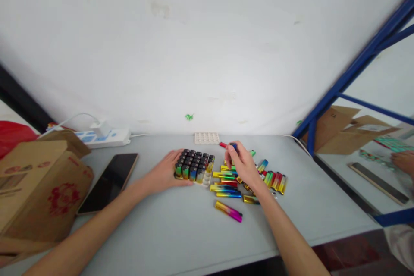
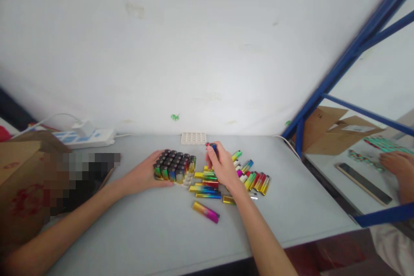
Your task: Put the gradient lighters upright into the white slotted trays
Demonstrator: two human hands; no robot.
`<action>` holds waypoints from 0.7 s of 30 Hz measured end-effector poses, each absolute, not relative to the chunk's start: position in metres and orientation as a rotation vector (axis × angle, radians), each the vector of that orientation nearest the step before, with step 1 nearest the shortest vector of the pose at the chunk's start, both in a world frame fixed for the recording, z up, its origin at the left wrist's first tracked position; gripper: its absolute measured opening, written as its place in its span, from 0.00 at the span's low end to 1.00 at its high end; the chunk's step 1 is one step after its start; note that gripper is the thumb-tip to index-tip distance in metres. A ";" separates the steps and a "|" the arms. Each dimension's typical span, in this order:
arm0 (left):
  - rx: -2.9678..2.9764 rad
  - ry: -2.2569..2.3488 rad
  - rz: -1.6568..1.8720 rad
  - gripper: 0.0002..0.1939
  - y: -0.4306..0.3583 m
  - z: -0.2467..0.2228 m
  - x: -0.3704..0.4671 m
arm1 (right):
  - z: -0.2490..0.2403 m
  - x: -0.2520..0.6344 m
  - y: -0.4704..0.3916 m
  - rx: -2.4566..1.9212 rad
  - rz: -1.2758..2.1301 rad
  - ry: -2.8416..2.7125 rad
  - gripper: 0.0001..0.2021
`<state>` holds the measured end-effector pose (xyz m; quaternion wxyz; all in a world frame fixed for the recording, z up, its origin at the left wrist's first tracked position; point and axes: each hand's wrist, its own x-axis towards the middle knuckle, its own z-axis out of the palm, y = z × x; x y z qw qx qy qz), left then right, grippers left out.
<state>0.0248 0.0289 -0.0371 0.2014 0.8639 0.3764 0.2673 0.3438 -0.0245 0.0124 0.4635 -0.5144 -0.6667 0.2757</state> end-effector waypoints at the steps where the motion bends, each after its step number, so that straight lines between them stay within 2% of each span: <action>1: 2.410 1.053 0.748 0.50 0.028 -0.037 0.025 | 0.019 0.343 -0.029 -1.217 0.691 -1.690 0.21; 6: 2.409 1.043 0.763 0.50 0.026 -0.034 0.026 | 0.041 0.335 -0.048 -1.118 0.380 -2.011 0.21; 11: 2.405 1.060 0.781 0.49 0.024 -0.031 0.027 | 0.027 0.329 -0.045 -1.176 0.442 -2.170 0.25; 16: 2.392 1.079 0.785 0.51 0.023 -0.031 0.029 | 0.011 0.328 -0.035 -1.218 0.421 -2.247 0.20; 21: 2.409 1.051 0.765 0.50 0.025 -0.033 0.029 | 0.018 0.321 -0.037 -1.324 0.304 -2.390 0.15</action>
